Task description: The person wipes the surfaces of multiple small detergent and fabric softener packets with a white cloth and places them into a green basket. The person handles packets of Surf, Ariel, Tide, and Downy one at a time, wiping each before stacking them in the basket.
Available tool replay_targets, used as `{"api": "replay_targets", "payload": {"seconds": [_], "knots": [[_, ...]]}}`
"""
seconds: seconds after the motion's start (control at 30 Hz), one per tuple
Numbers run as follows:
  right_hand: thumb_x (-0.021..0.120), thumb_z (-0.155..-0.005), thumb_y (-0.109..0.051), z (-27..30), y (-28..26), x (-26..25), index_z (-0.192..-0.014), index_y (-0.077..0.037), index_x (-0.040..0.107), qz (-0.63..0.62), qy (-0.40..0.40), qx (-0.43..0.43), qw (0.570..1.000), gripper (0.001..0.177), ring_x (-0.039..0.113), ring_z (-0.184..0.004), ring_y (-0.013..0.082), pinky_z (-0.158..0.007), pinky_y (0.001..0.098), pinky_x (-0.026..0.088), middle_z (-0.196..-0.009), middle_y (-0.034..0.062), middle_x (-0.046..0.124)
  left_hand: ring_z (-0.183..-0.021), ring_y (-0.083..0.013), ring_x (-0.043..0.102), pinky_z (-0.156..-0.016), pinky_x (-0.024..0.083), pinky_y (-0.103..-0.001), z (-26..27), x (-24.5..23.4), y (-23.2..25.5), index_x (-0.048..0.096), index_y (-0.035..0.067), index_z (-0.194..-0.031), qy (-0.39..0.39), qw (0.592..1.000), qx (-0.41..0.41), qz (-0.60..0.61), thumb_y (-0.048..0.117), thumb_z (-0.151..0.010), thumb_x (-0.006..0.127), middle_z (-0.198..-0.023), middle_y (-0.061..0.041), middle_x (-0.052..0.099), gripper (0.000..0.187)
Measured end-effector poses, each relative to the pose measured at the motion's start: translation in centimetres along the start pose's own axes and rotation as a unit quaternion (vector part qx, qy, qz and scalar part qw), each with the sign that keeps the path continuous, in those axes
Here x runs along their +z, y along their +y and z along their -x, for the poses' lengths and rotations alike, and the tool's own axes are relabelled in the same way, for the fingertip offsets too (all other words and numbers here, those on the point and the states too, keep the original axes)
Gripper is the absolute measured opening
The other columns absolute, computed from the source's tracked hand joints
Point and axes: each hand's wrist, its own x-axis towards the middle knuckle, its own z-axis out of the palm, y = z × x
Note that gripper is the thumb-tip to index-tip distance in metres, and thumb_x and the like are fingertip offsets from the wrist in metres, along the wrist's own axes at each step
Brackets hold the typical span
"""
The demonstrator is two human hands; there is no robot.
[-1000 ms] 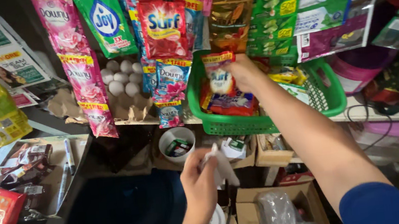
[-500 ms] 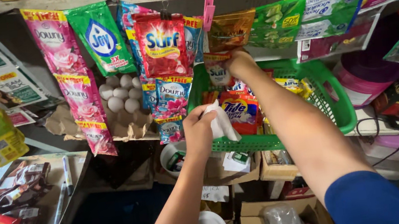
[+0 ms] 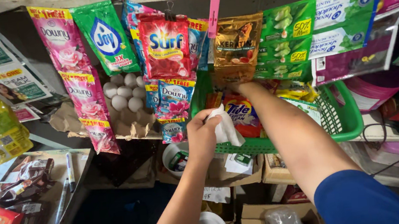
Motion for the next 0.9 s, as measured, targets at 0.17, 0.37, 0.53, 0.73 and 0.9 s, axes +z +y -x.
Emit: {"api": "replay_targets", "payload": {"seconds": [0.17,0.37,0.53,0.73,0.9], "knots": [[0.074,-0.075,-0.038,2.7,-0.9,-0.4,-0.131,-0.015,0.067,-0.072,-0.078,-0.014,0.994,0.061,0.055,-0.129,0.0261,-0.112,0.0414,0.037,-0.136,0.0106,0.064,-0.082,-0.0109,0.067,-0.075,0.053,-0.025,0.3,0.1,-0.4,0.074,-0.003,-0.107,-0.002,0.999,0.026,-0.019,0.005,-0.087,0.069,-0.094,-0.006,0.074,0.022],[0.073,-0.078,-0.036,7.1,1.3,-2.8,-0.132,-0.013,0.066,-0.085,0.118,-0.002,0.989,0.059,0.059,-0.124,0.0259,-0.107,0.0406,0.043,-0.135,0.0112,0.065,-0.079,-0.0107,0.067,-0.072,0.053,-0.025,0.3,-0.2,-0.4,0.074,-0.002,-0.104,-0.015,1.000,0.026,-0.006,0.004,-0.086,0.067,-0.091,-0.005,0.074,0.020],[0.072,-0.081,-0.034,14.3,3.8,-6.0,-0.132,-0.010,0.065,-0.073,0.141,0.022,0.987,0.057,0.062,-0.120,0.0258,-0.103,0.0399,0.049,-0.134,0.0118,0.066,-0.071,-0.0100,0.062,-0.066,0.049,-0.024,0.4,-0.4,-0.4,0.073,-0.001,-0.094,-0.018,1.000,0.019,0.011,0.004,-0.086,0.061,-0.082,-0.003,0.070,0.015],[0.085,-0.070,-0.041,21.8,3.1,-9.3,-0.124,-0.007,0.073,-0.025,-0.068,0.246,0.967,0.065,0.072,-0.110,0.0255,-0.097,0.0356,0.057,-0.124,0.0134,0.075,-0.065,-0.0090,0.058,-0.060,0.045,-0.024,0.7,-0.4,-0.9,0.068,0.001,-0.081,-0.051,0.998,0.039,0.001,0.002,-0.085,0.055,-0.074,-0.001,0.066,0.013],[0.092,-0.059,-0.047,24.4,2.5,-8.2,-0.127,-0.016,0.070,-0.027,-0.135,0.245,0.960,0.077,0.070,-0.105,0.0264,-0.093,0.0342,0.053,-0.117,0.0145,0.073,-0.065,-0.0088,0.057,-0.061,0.044,-0.024,0.7,0.1,-1.5,0.067,0.000,-0.080,-0.039,0.995,0.086,-0.014,0.001,-0.086,0.055,-0.072,-0.002,0.064,0.013]]}}
